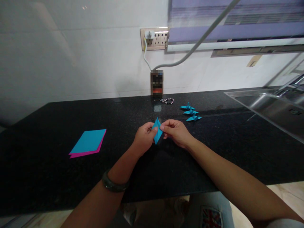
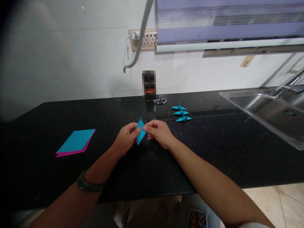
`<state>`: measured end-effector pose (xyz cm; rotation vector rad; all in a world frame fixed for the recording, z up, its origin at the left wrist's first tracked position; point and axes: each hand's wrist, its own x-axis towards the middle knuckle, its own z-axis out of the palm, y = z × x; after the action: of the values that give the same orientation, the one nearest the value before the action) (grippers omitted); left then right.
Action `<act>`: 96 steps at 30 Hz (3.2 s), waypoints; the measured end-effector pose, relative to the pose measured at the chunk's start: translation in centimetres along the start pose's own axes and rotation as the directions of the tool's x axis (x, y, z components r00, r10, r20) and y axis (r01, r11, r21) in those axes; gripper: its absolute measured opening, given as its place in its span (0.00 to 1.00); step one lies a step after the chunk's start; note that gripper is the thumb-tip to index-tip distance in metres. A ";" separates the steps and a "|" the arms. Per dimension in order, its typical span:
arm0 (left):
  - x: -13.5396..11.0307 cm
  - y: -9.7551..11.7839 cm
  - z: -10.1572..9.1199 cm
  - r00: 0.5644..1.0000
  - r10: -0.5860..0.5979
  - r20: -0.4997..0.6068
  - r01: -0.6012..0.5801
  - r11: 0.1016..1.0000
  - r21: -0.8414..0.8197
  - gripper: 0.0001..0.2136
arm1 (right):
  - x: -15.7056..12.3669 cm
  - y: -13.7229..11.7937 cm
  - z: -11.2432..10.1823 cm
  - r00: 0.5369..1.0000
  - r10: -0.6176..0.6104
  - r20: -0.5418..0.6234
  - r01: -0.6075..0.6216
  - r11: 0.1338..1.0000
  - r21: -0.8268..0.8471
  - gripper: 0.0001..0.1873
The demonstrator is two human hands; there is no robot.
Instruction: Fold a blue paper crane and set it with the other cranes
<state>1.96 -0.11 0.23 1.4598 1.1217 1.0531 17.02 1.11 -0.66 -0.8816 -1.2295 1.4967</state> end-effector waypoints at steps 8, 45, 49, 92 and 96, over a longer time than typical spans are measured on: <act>0.0 -0.3 0.1 0.999 0.031 -0.022 -0.030 0.999 0.042 0.11 | 0.1 0.1 0.1 0.998 0.043 -0.035 -0.041 0.998 0.046 0.13; -0.7 0.8 0.5 0.917 0.370 0.151 -0.271 0.301 0.914 0.14 | -0.1 0.4 0.8 0.936 -0.284 -0.210 0.176 0.891 -0.418 0.06; -0.9 0.8 0.6 0.912 0.377 0.159 -0.257 0.224 0.940 0.14 | -0.1 0.7 0.8 0.901 -0.346 -0.261 0.171 0.838 -0.518 0.07; 0.2 -0.9 -0.3 0.983 0.022 0.181 -0.084 0.935 0.343 0.12 | 0.2 0.1 0.1 0.998 0.044 -0.043 -0.041 0.997 0.069 0.13; 0.3 -0.7 -0.2 0.985 0.072 0.158 -0.129 0.913 0.388 0.13 | 0.2 0.0 0.2 0.996 0.038 -0.077 -0.033 0.997 0.073 0.14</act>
<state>1.69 0.25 -0.41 1.9005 1.2152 0.8031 16.79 1.27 -0.63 -0.9101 -1.1022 1.5108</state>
